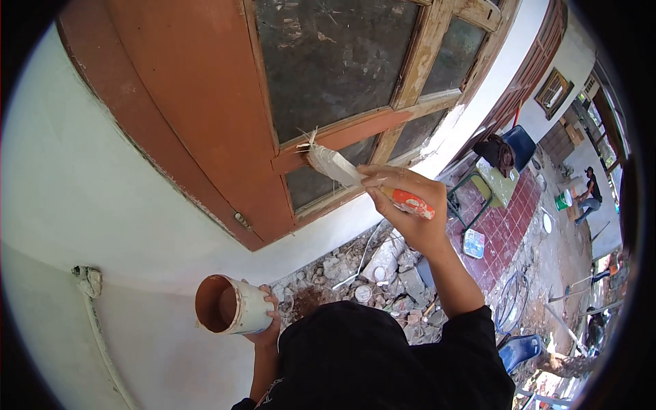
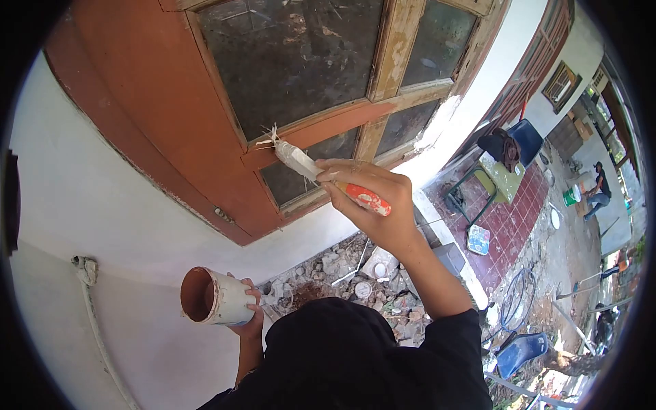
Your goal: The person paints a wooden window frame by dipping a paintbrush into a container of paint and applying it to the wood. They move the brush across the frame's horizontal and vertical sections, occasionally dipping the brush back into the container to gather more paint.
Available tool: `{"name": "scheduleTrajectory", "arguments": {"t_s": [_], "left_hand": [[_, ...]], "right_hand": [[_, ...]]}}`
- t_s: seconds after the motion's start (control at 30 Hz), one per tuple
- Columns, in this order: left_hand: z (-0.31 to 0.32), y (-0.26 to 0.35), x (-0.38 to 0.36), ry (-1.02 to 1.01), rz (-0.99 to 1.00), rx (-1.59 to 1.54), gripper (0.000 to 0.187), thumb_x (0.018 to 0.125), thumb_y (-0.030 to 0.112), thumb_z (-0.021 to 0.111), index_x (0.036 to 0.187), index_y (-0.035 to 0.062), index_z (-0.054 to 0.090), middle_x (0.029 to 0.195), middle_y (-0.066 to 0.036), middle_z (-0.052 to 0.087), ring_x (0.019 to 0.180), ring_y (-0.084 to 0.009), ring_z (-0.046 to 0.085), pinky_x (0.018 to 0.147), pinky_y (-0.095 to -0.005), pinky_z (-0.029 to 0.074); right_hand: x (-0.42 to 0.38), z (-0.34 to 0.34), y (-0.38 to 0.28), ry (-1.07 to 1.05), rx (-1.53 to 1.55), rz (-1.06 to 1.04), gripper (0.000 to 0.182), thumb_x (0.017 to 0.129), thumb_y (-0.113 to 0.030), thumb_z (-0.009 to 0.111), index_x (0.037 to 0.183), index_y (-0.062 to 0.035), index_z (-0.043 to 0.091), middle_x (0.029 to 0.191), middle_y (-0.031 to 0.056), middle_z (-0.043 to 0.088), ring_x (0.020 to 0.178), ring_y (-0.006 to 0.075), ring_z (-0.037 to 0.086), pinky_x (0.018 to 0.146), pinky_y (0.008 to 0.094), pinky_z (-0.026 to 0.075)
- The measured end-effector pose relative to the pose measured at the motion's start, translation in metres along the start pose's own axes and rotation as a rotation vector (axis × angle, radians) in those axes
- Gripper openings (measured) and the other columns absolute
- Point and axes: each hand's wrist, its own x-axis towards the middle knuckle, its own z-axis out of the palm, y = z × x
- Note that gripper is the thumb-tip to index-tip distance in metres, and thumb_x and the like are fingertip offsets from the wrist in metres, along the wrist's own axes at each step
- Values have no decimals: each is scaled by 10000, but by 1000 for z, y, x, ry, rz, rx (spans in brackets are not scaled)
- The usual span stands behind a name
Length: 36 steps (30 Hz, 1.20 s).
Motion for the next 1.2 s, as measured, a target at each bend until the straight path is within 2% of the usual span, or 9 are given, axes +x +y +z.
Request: {"name": "scheduleTrajectory", "arguments": {"t_s": [0.03,0.1,0.2,0.37,0.43,0.6,0.67,0.8,1.2], "left_hand": [[0,1,1,2,0,1,705,906,453,667,1543,365,378,1449,-113,349,1283,-311,392,1018,-497,456],[0,4,3,-20,-29,32,734,885,469,684,1542,343,383,1436,-60,346,1289,-249,370,1038,-474,435],[1,3,6,-10,-2,35,717,901,455,672,1546,366,371,1444,-108,340,1283,-301,390,1019,-491,457],[0,2,13,-1,-42,20,725,899,456,675,1548,365,366,1449,-109,336,1292,-307,379,1022,-491,452],[-2,4,15,-3,-60,16,724,899,458,674,1548,364,366,1452,-112,339,1296,-311,375,1024,-492,450],[-1,3,15,11,-81,40,716,900,474,662,1546,363,373,1468,-126,351,1289,-323,372,1020,-490,446],[-1,1,14,16,-81,40,716,900,473,661,1547,362,373,1466,-127,351,1284,-325,373,1021,-490,446],[-1,2,12,19,-54,61,719,902,472,658,1550,360,368,1461,-127,349,1275,-330,377,1018,-490,449],[-4,-5,19,39,-76,31,701,911,465,652,1544,345,378,1448,-129,341,1278,-330,381,1022,-497,458]], "right_hand": [[1,-2,4,30,15,-5,160,844,21,738,1003,2,751,1059,153,757,981,239,741,846,323,583],[2,-8,10,58,30,-8,154,849,16,739,1003,6,749,1058,151,758,986,227,738,856,318,577],[-2,-21,25,162,-54,135,135,878,-25,740,1005,20,744,1057,149,759,965,191,724,850,295,560],[-18,-30,58,339,-72,183,123,885,-29,743,997,23,737,1052,150,760,948,183,723,855,290,553],[-23,-34,64,424,-205,132,123,880,-18,742,996,21,730,1056,151,759,970,188,723,861,295,553],[-31,-32,54,442,-417,-18,161,841,51,742,998,18,724,1072,164,749,1015,263,726,897,342,568],[-31,-27,58,282,-426,-200,240,786,77,755,1009,-4,724,1110,142,742,1062,307,706,905,375,577],[-28,-8,51,155,-476,-262,307,704,81,775,987,-37,753,1169,119,730,1119,348,675,909,392,578],[-19,0,17,-176,-321,-407,256,763,-61,723,1016,-28,749,1248,90,703,1206,353,624,965,418,571]]}}
